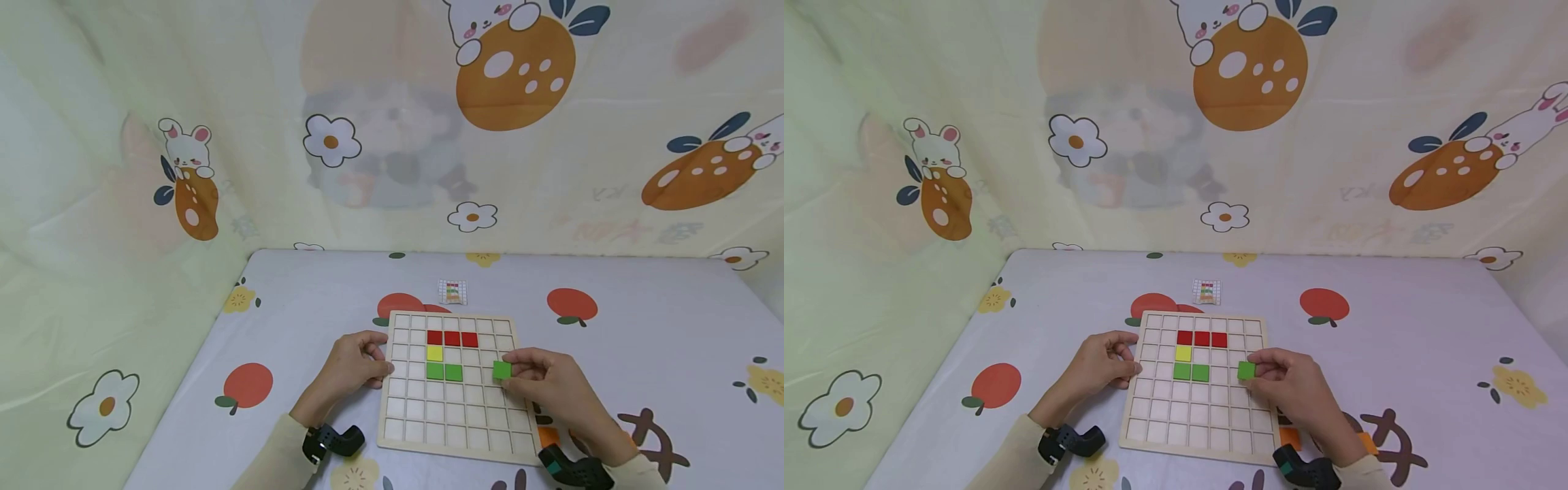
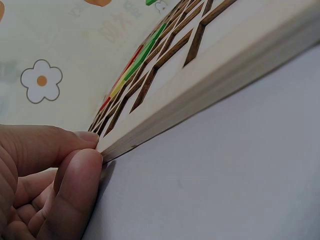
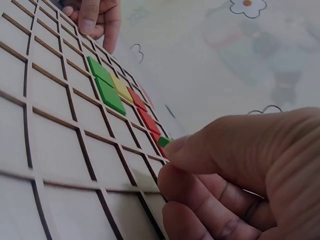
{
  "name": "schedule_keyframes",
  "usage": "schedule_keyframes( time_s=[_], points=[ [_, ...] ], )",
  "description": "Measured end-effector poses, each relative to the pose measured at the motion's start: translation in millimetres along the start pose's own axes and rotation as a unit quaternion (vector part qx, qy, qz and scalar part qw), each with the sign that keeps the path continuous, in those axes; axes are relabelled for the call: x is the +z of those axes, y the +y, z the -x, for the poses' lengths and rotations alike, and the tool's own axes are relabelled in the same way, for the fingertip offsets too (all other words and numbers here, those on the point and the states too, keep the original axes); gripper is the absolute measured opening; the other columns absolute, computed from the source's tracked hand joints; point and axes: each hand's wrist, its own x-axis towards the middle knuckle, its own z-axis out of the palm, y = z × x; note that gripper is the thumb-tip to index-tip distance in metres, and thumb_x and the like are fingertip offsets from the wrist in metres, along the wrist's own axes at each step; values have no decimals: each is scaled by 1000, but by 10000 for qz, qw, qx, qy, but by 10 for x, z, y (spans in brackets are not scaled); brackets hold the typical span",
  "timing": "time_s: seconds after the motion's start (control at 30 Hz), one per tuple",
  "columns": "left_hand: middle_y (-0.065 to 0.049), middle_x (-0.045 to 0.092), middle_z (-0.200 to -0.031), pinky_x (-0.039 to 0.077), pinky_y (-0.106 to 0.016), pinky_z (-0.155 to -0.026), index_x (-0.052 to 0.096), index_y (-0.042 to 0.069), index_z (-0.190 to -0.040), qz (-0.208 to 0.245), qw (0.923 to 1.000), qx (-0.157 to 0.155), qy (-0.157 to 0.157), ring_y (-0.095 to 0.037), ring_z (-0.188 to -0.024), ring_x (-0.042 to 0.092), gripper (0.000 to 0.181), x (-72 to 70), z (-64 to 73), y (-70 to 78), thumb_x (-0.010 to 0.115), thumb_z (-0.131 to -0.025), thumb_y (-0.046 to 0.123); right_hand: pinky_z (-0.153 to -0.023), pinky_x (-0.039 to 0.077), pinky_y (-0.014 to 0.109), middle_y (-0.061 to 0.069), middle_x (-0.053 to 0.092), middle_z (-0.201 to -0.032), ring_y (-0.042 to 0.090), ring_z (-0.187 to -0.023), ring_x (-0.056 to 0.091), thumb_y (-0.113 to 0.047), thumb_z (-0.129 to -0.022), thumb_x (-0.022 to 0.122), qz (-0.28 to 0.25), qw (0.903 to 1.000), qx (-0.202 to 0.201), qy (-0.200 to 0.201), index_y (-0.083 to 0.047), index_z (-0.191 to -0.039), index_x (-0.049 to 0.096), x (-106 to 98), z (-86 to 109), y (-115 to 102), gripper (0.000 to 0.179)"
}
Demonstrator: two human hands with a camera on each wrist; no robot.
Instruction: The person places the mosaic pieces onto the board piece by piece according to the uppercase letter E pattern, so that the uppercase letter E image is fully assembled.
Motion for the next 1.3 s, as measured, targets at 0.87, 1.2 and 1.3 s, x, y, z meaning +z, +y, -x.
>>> schedule_keyframes(
  time_s=[0.87, 1.2, 1.3],
  points=[
    [-7, 65, -84, 60, -25, -55, 64, -1, -133, 41, 10000, 31, -34, -12, -58, 65, 51, 0, 6, -2, 81, -86, 1, -66, 51, 22, 2, 65, -84, 18, -79, 60, -9, -82, 86, 587, 9974, -325, -275, -3, -110, 75, 302, -142, -121, 31],
    [-7, 64, -86, 60, -26, -56, 64, -1, -134, 79, 9999, 38, -56, -12, -59, 65, 51, -9, 5, -3, 81, -86, 0, -65, 48, 22, 0, 62, -84, 16, -80, 56, -9, -82, 86, 890, 9949, -404, -231, -6, -110, 76, 337, -160, -105, 29],
    [-8, 64, -86, 60, -26, -56, 64, -1, -134, 71, 10000, 46, -53, -12, -60, 65, 51, -14, 4, -5, 81, -86, 1, -65, 48, 21, 0, 62, -84, 16, -80, 56, -8, -82, 85, 945, 9942, -473, -203, -6, -109, 77, 343, -159, -109, 28]
  ],
)
